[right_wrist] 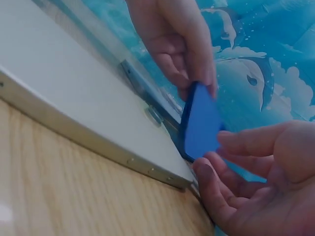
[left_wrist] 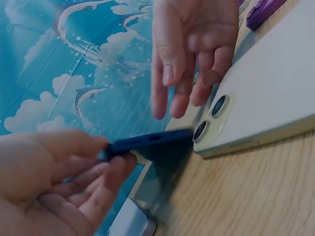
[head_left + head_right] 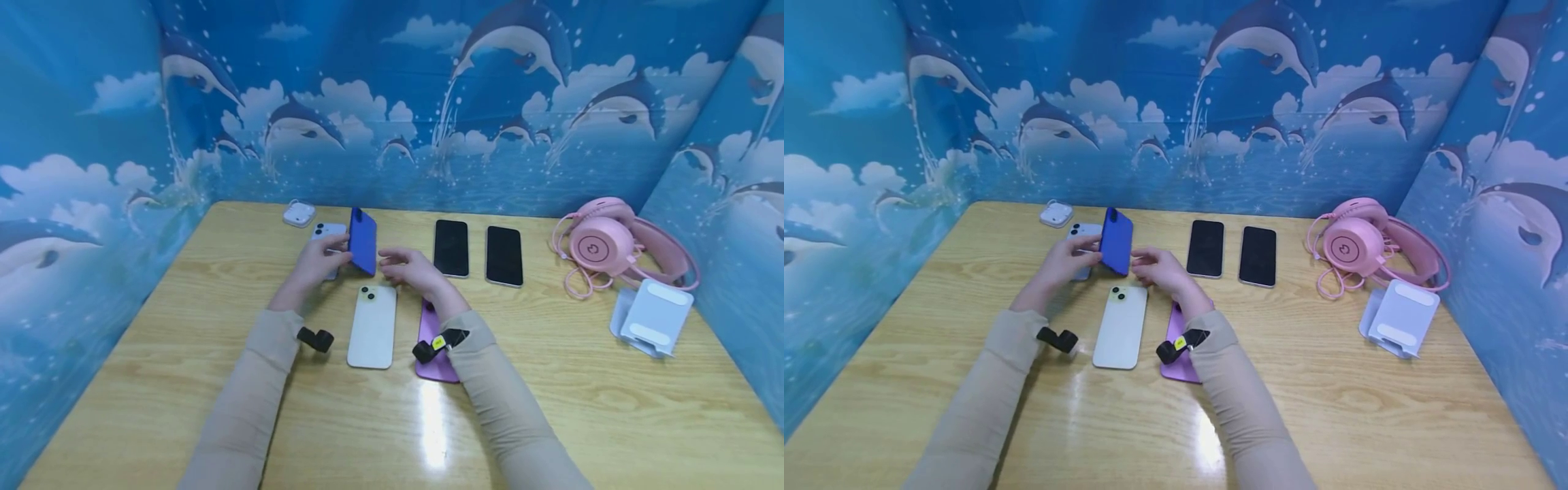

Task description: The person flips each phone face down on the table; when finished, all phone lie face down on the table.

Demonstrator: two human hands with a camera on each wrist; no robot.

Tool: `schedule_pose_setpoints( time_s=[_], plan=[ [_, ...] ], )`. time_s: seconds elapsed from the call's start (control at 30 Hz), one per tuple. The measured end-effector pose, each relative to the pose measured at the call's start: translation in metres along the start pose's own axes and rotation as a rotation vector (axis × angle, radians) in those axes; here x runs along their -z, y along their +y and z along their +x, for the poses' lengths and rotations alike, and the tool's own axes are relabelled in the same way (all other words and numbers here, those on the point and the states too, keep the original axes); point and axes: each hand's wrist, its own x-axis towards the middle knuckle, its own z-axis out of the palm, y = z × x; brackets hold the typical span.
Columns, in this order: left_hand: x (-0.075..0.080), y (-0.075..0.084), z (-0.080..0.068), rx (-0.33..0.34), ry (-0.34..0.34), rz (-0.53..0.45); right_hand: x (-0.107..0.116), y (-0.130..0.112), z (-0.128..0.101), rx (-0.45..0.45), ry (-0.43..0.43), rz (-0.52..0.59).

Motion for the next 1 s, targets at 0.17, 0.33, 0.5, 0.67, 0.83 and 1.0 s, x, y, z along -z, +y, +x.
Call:
schedule_pose_setpoints(
  time_s=[0.17,0.33,0.5,0.67,0.83,1.0],
  plan=[
    [-0.005,-0.004,0.002,0.028,-0.03,0.079,0.006,-0.001,-0.001,-0.011,0.025,-0.123],
    [-0.02,-0.002,0.002,0.024,-0.016,0.091,0.015,-0.003,-0.003,-0.048,0.081,-0.252],
    [-0.031,-0.003,0.003,-0.01,-0.008,0.114,0.017,-0.003,-0.004,-0.081,0.109,-0.273],
    [-0.035,-0.004,0.004,-0.028,-0.031,0.14,0.019,-0.001,-0.004,-0.094,0.167,-0.352],
    [-0.036,-0.003,0.003,-0.063,-0.04,0.172,0.02,0.0,-0.003,-0.096,0.204,-0.359],
    [-0.035,-0.005,0.001,-0.088,-0.058,0.221,0.017,0.001,-0.002,-0.097,0.226,-0.411]
  ],
)
